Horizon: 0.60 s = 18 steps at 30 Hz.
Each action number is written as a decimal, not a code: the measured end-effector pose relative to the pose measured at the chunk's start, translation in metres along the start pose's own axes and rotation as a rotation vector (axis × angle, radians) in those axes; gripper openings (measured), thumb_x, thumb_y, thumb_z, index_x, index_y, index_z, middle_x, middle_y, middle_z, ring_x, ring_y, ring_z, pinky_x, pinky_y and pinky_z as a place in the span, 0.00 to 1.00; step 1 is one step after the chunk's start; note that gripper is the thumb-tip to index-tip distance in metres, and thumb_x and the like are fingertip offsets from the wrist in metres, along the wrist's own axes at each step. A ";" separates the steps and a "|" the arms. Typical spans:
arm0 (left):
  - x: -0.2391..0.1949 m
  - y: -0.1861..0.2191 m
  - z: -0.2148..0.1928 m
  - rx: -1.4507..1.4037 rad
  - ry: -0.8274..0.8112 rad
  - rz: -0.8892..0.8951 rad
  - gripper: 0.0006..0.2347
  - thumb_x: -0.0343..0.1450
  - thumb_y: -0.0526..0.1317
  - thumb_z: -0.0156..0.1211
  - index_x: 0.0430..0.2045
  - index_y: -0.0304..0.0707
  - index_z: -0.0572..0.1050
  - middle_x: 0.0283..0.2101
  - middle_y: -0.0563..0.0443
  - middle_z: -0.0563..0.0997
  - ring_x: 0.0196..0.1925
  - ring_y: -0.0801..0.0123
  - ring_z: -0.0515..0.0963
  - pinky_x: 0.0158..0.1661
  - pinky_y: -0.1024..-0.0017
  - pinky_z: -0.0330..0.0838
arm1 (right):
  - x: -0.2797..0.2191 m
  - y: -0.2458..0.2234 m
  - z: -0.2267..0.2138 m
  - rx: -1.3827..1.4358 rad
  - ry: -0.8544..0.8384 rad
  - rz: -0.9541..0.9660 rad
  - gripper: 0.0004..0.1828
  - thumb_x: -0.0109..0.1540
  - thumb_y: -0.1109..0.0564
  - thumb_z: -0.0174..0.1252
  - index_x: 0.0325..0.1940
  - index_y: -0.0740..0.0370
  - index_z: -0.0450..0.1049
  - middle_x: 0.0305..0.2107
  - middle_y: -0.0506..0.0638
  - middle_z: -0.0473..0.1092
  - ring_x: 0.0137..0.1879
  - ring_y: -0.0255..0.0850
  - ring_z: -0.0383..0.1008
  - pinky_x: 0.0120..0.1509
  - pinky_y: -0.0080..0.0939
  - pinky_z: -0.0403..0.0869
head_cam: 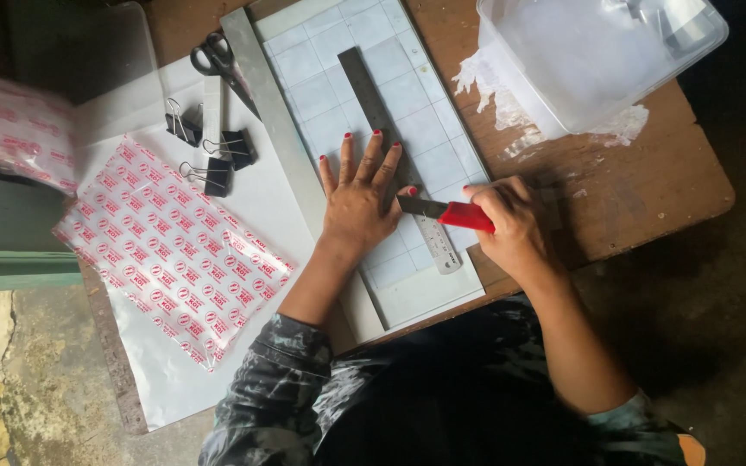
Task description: Cutting a sheet of labels into individual strips using a utility knife and a metal ruler
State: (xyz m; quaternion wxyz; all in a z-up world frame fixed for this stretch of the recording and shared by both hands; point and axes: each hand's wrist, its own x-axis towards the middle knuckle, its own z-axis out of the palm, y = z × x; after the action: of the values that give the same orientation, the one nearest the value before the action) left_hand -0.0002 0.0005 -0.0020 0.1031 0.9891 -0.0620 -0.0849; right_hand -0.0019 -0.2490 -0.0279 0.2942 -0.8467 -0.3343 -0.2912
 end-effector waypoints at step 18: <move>0.001 -0.004 0.007 -0.028 0.085 0.040 0.28 0.77 0.61 0.40 0.74 0.62 0.53 0.79 0.52 0.47 0.79 0.42 0.38 0.69 0.31 0.31 | 0.001 -0.005 -0.001 0.206 0.060 0.165 0.11 0.56 0.74 0.64 0.38 0.65 0.76 0.37 0.55 0.79 0.42 0.54 0.79 0.49 0.44 0.76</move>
State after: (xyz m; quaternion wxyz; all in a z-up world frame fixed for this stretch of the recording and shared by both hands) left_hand -0.0002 0.0030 -0.0097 0.1213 0.9888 -0.0762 -0.0418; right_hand -0.0048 -0.2464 -0.0250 0.4127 -0.8274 -0.2826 -0.2554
